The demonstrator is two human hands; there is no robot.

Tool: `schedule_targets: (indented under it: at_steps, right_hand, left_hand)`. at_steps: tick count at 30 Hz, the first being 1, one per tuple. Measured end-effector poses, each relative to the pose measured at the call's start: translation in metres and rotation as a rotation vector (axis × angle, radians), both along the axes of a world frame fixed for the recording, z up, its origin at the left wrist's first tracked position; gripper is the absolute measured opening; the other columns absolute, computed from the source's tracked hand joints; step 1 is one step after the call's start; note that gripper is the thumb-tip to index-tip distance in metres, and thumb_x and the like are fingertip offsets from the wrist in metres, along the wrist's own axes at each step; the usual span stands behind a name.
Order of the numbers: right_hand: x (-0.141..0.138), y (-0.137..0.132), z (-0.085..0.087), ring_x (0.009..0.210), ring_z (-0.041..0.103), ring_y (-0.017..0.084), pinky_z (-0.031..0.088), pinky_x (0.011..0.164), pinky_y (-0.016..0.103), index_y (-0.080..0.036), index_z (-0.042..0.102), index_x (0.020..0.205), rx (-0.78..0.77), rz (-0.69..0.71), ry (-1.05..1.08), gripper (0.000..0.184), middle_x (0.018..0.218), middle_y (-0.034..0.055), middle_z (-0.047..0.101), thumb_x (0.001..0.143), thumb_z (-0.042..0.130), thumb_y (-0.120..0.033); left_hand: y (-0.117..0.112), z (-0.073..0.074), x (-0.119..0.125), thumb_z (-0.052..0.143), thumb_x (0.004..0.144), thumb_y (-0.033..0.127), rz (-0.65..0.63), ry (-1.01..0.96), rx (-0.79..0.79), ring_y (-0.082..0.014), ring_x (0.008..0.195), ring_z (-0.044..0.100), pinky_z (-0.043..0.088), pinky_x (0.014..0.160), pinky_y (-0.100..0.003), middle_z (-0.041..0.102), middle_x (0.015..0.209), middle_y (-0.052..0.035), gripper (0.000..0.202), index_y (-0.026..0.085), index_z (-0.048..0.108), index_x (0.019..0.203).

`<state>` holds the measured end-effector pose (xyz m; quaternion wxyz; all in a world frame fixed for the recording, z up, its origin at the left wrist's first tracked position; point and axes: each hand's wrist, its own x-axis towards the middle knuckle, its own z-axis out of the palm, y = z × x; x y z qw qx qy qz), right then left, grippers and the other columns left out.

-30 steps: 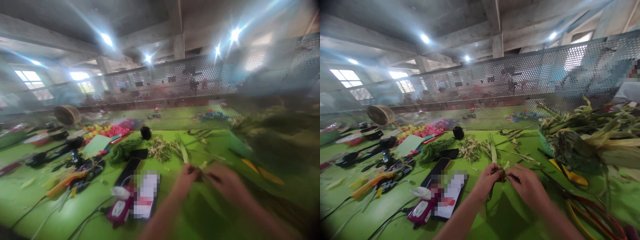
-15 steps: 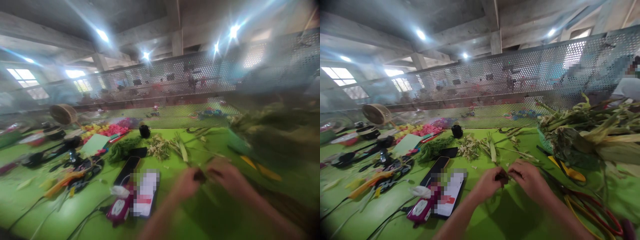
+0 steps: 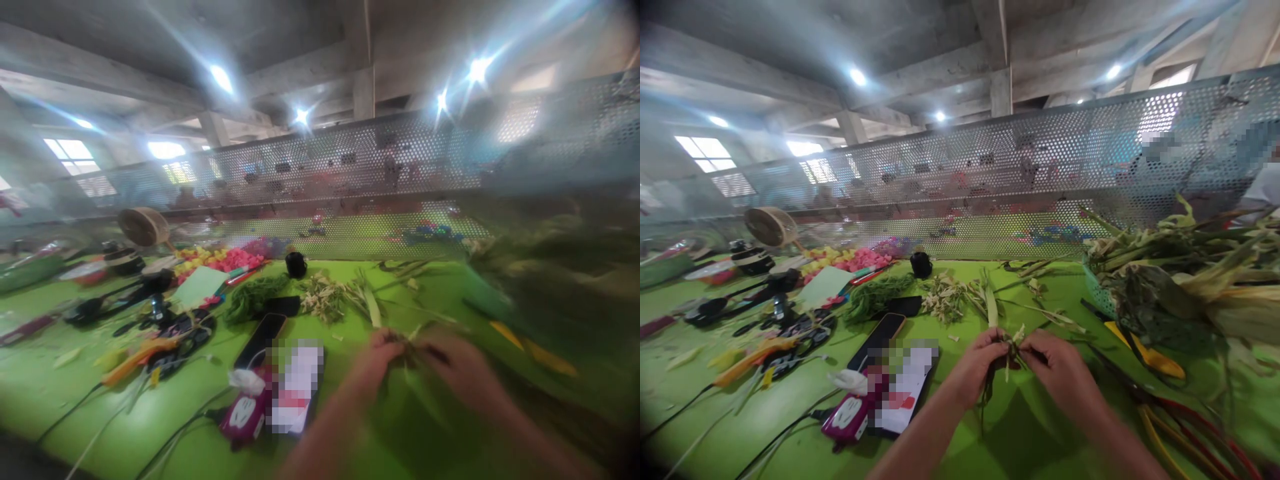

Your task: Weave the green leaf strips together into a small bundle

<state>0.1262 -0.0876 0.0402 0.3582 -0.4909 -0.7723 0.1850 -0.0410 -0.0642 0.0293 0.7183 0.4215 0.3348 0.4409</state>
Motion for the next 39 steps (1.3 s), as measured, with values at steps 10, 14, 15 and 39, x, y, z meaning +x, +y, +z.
schedule_targets:
  at_steps: [10, 14, 15, 39]
  right_hand:
    - [-0.001, 0.002, -0.026, 0.066, 0.055, 0.017, 0.037, 0.061, 0.029, -0.023, 0.064, 0.081, 0.420, -0.029, -0.509, 0.025, 0.075, 0.0037, 0.065, 0.085, 0.042, -0.013]
    - [0.003, 0.004, -0.023, 0.069, 0.057, 0.017, 0.039, 0.064, 0.030, -0.025, 0.066, 0.082, 0.382, -0.005, -0.522, 0.025, 0.080, 0.0038, 0.067, 0.087, 0.042, -0.017]
    - [0.005, 0.005, -0.022, 0.071, 0.058, 0.017, 0.040, 0.065, 0.030, -0.025, 0.066, 0.084, 0.365, 0.001, -0.491, 0.026, 0.081, 0.0037, 0.068, 0.088, 0.042, -0.019]
    - [0.001, 0.005, -0.023, 0.067, 0.059, 0.017, 0.042, 0.062, 0.029, -0.024, 0.065, 0.081, 0.377, -0.037, -0.400, 0.025, 0.074, 0.0031, 0.067, 0.087, 0.042, -0.018]
  left_hand:
    - [0.006, -0.019, 0.002, 0.058, 0.073, 0.017, 0.189, 0.558, 0.333, -0.0121, 0.060, 0.053, 0.041, 0.060, -0.024, 0.059, 0.065, -0.0003, 0.003, 0.016, 0.056, 0.075]
    - [-0.002, -0.011, 0.000, 0.055, 0.074, 0.015, 0.174, 0.697, 0.525, -0.0142, 0.067, 0.055, 0.040, 0.064, -0.025, 0.064, 0.073, -0.0028, 0.009, 0.016, 0.062, 0.079]
    - [-0.003, -0.010, -0.001, 0.055, 0.074, 0.015, 0.155, 0.710, 0.558, -0.0145, 0.067, 0.055, 0.040, 0.064, -0.025, 0.065, 0.074, -0.0031, 0.011, 0.016, 0.063, 0.081]
    - [0.010, -0.023, 0.003, 0.060, 0.072, 0.019, 0.206, 0.442, 0.235, -0.0120, 0.058, 0.053, 0.042, 0.059, -0.025, 0.056, 0.062, 0.0013, 0.007, 0.016, 0.054, 0.075]
